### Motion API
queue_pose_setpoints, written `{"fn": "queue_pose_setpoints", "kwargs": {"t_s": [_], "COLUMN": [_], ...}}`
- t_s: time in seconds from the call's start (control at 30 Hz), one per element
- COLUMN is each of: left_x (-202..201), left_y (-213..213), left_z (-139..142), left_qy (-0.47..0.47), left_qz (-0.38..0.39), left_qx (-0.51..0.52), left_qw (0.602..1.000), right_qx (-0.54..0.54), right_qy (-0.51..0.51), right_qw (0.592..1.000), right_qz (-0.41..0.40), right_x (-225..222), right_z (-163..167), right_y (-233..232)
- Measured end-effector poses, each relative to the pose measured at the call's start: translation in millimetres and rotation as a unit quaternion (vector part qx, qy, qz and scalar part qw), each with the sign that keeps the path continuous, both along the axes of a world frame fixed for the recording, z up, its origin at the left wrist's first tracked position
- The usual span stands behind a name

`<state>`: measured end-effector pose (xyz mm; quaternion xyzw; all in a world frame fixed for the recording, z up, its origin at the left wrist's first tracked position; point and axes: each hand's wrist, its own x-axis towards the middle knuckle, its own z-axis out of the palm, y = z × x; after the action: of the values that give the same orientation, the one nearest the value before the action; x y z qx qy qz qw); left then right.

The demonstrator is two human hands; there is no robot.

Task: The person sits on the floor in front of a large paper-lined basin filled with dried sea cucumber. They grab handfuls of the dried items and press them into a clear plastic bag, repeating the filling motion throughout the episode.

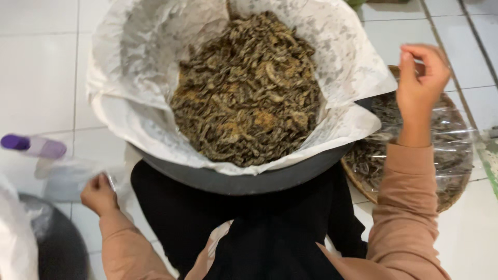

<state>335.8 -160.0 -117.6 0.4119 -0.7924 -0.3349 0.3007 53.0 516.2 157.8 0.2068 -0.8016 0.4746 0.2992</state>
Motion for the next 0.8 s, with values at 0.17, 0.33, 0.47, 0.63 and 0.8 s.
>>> {"fn": "queue_pose_setpoints", "kwargs": {"t_s": [0.17, 0.33, 0.47, 0.63, 0.8], "left_x": [-4, -99, -219, -317, -336], "left_y": [20, 81, 144, 214, 249], "left_z": [80, 147, 168, 168, 144], "left_qy": [0.363, 0.575, 0.359, 0.507, 0.417], "left_qz": [-0.045, -0.214, -0.212, -0.286, -0.217], "left_qx": [0.141, 0.278, -0.146, 0.414, 0.570], "left_qw": [0.920, 0.740, 0.897, 0.700, 0.674], "right_qx": [0.023, 0.055, 0.084, 0.192, 0.196], "right_qy": [0.064, 0.184, 0.144, 0.087, 0.058], "right_qw": [0.988, 0.950, 0.952, 0.954, 0.968], "right_qz": [0.141, 0.248, 0.258, 0.214, 0.145], "right_x": [19, 23, 30, 16, -8], "right_z": [34, 15, -26, -67, -85], "right_y": [-125, -242, -282, -281, -275]}}
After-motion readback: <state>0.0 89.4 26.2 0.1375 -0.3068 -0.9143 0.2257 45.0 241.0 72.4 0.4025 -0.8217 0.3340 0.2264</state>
